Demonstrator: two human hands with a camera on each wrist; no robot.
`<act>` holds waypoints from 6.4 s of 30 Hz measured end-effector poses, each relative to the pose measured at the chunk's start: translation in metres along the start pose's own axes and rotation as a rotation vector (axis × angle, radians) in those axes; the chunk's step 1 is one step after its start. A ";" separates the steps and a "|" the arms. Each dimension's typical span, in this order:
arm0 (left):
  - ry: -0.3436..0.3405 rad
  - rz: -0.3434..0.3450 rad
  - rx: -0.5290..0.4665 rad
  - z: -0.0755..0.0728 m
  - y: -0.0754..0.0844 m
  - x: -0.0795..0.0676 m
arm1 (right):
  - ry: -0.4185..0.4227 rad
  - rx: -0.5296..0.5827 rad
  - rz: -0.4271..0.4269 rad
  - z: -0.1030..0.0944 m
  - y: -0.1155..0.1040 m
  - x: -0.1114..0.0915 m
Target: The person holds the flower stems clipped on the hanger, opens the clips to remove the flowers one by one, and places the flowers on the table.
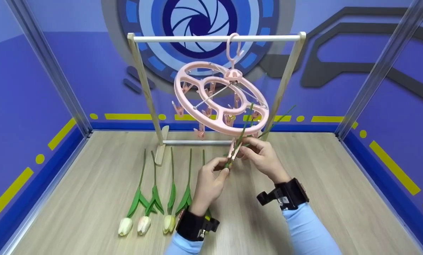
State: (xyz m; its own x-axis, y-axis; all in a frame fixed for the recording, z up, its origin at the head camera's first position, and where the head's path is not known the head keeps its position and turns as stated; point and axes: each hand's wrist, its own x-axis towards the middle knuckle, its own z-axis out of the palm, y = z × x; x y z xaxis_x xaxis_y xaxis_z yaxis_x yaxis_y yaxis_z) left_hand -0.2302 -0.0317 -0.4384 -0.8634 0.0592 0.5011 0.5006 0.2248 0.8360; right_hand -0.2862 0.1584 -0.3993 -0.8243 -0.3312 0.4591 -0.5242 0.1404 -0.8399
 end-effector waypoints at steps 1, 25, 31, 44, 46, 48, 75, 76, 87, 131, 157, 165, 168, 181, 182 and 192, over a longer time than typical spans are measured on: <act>0.001 0.000 0.004 0.000 0.000 0.000 | -0.001 -0.002 0.000 -0.001 0.000 0.000; 0.024 -0.022 -0.005 0.001 -0.003 -0.001 | -0.041 -0.096 -0.025 -0.006 0.000 -0.005; 0.034 -0.030 -0.024 0.003 -0.003 -0.001 | -0.070 -0.136 -0.035 -0.009 0.000 -0.006; 0.029 -0.057 -0.077 0.006 -0.003 0.001 | -0.209 -0.107 -0.008 -0.017 -0.007 0.004; 0.028 -0.065 -0.082 0.006 -0.003 0.002 | -0.233 -0.106 -0.004 -0.017 -0.006 0.005; 0.023 -0.068 -0.089 0.006 -0.003 0.002 | -0.249 -0.111 0.001 -0.017 -0.006 0.006; 0.036 -0.135 -0.075 0.002 -0.009 0.003 | -0.183 -0.084 0.009 -0.019 0.000 0.007; 0.041 -0.137 -0.062 0.002 -0.009 0.003 | -0.184 -0.080 0.011 -0.019 0.000 0.008; 0.093 -0.101 0.042 -0.001 -0.013 0.000 | -0.203 -0.119 0.039 -0.019 -0.006 0.010; 0.102 -0.087 0.108 -0.003 -0.012 0.001 | -0.144 -0.147 0.008 -0.021 -0.008 0.009; 0.119 -0.055 0.128 0.000 -0.009 0.001 | -0.120 -0.208 0.013 -0.022 -0.014 0.006; 0.123 -0.038 0.130 0.000 -0.009 0.000 | -0.137 -0.222 0.073 -0.022 -0.013 0.005; 0.127 -0.030 0.133 0.000 -0.011 0.000 | -0.133 -0.230 0.065 -0.022 -0.013 0.004; 0.119 -0.024 0.158 0.001 -0.013 0.001 | -0.124 -0.222 0.068 -0.024 -0.012 0.003; 0.119 -0.022 0.159 0.001 -0.013 0.001 | -0.121 -0.224 0.071 -0.024 -0.013 0.004; 0.129 -0.009 0.159 0.002 -0.016 0.001 | -0.106 -0.211 0.078 -0.026 -0.012 0.004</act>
State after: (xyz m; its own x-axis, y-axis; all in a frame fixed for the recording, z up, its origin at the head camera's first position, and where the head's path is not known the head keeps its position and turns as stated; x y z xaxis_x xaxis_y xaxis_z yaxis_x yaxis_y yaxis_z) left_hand -0.2391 -0.0333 -0.4514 -0.8475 -0.0660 0.5267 0.4677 0.3763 0.7998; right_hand -0.2885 0.1793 -0.3795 -0.8427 -0.4061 0.3533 -0.5023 0.3570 -0.7876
